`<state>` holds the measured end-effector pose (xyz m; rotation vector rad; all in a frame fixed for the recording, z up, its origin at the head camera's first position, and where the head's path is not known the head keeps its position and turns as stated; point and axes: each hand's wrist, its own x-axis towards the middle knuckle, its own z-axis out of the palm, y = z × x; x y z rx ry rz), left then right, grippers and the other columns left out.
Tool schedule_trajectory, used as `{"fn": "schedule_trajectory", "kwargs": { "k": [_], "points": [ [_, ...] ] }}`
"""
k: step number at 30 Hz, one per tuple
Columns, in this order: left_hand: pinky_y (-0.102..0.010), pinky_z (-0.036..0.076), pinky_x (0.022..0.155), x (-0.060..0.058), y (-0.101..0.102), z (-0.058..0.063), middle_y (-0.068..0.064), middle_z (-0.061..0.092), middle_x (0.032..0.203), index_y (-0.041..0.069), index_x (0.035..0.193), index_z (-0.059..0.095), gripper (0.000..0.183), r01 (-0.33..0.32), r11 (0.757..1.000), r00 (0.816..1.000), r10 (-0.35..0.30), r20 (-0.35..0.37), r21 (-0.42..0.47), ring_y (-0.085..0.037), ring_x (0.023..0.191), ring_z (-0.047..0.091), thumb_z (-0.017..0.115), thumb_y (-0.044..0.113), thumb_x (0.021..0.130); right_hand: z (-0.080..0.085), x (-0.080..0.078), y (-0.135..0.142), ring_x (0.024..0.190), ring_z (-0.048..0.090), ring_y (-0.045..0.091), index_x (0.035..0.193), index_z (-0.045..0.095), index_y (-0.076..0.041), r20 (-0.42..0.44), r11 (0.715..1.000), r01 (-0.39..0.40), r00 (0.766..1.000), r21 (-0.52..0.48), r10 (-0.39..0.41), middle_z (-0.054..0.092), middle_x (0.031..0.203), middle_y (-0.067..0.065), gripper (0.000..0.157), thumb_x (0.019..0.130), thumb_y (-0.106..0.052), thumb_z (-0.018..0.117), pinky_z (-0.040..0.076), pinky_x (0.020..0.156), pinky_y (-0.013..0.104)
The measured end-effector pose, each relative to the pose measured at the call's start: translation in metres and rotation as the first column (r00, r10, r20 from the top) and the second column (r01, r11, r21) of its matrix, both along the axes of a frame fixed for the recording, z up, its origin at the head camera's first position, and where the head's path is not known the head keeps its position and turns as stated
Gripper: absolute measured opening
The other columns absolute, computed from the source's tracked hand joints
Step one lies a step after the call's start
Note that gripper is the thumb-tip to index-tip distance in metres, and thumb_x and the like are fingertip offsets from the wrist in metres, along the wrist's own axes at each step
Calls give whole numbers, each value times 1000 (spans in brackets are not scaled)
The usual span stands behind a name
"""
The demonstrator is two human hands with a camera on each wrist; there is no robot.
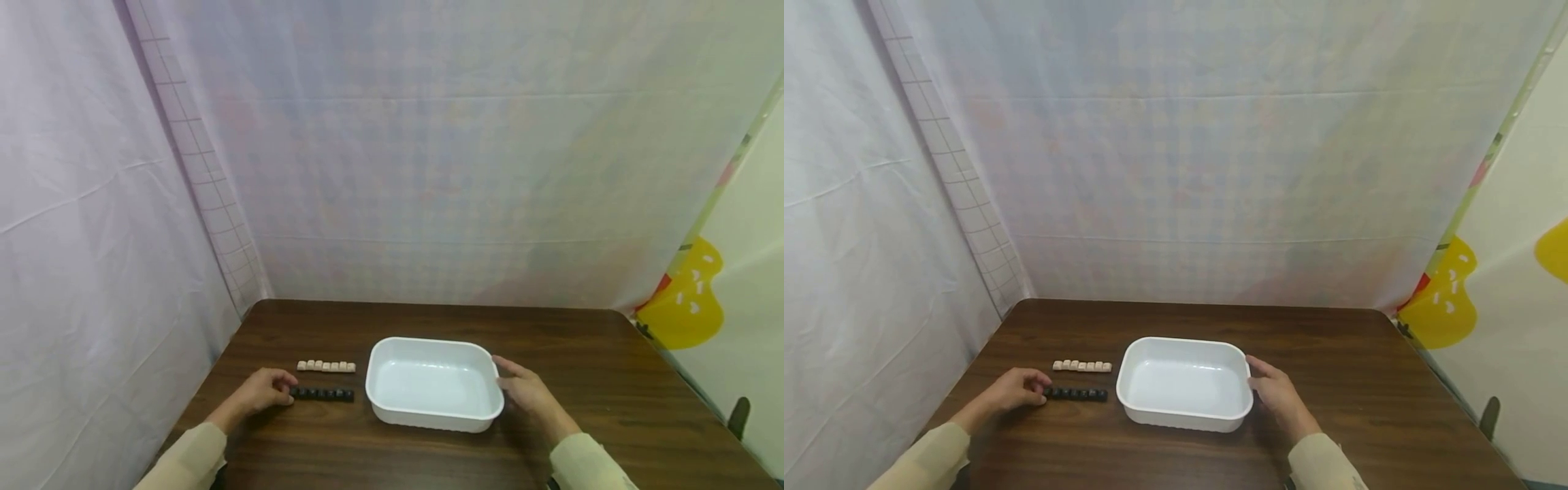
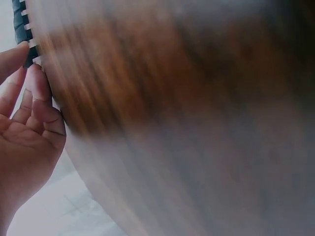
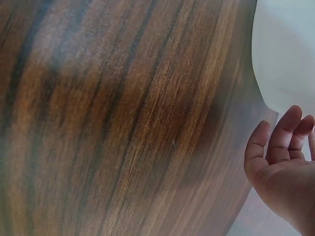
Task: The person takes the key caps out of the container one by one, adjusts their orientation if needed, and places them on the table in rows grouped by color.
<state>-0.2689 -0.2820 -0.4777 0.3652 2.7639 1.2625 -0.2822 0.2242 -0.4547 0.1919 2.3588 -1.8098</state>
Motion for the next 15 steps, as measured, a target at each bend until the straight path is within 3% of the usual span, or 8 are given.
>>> {"fn": "schedule_trajectory", "kwargs": {
  "k": [4, 6, 9, 11, 13, 15],
  "points": [
    [-30, 48, 66, -1, 4, 0, -2, 60, 83, -3, 107, 67, 30, -38, 999, 999, 38, 4, 11, -17, 77, 56, 78, 0, 79, 0, 0, 4, 71, 58, 18, 147, 41, 2, -3, 1000, 4, 1000, 6, -4, 64, 103, 18, 53, 96, -2, 53, 47, 63, 32],
    [-32, 48, 68, -1, 6, 2, -2, 62, 86, -2, 110, 67, 28, -72, 997, 997, 72, -28, -9, -17, 79, 57, 76, 4, 84, -1, 0, 6, 78, 62, 20, 148, 39, 2, -6, 1000, -12, 1000, 8, 12, 64, 113, 24, 53, 97, -4, 53, 49, 65, 33],
    [-38, 50, 73, -1, 15, 11, -3, 65, 91, -1, 111, 68, 22, -115, 990, 985, 103, -141, -78, -20, 84, 60, 70, 9, 91, -2, -2, 12, 98, 64, 35, 151, 33, 1, -23, 997, -37, 999, 62, 38, 56, 128, 32, 55, 101, -13, 51, 52, 76, 41],
    [-44, 51, 79, -4, 28, 19, -6, 66, 97, 0, 112, 68, 22, -144, 978, 966, 106, -234, -154, -25, 89, 62, 68, 13, 94, -1, -3, 18, 121, 53, 46, 153, 27, 0, -61, 979, -60, 995, 195, 73, 43, 142, 35, 59, 104, -24, 48, 48, 91, 53],
    [-51, 49, 86, -6, 44, 27, -12, 66, 107, 1, 116, 67, 27, -178, 954, 945, 97, -312, -242, -31, 99, 62, 66, 19, 96, 1, -5, 22, 131, 39, 54, 154, 24, 1, -134, 916, -63, 983, 396, 125, 34, 146, 39, 64, 105, -35, 45, 38, 100, 64],
    [-57, 44, 93, -11, 62, 35, -18, 62, 119, 2, 123, 65, 35, -211, 923, 929, 87, -360, -321, -38, 111, 58, 64, 26, 97, 3, -7, 24, 134, 29, 58, 155, 24, -1, -214, 797, -26, 958, 603, 193, 28, 148, 40, 69, 104, -44, 42, 25, 104, 70]
  ]
}}
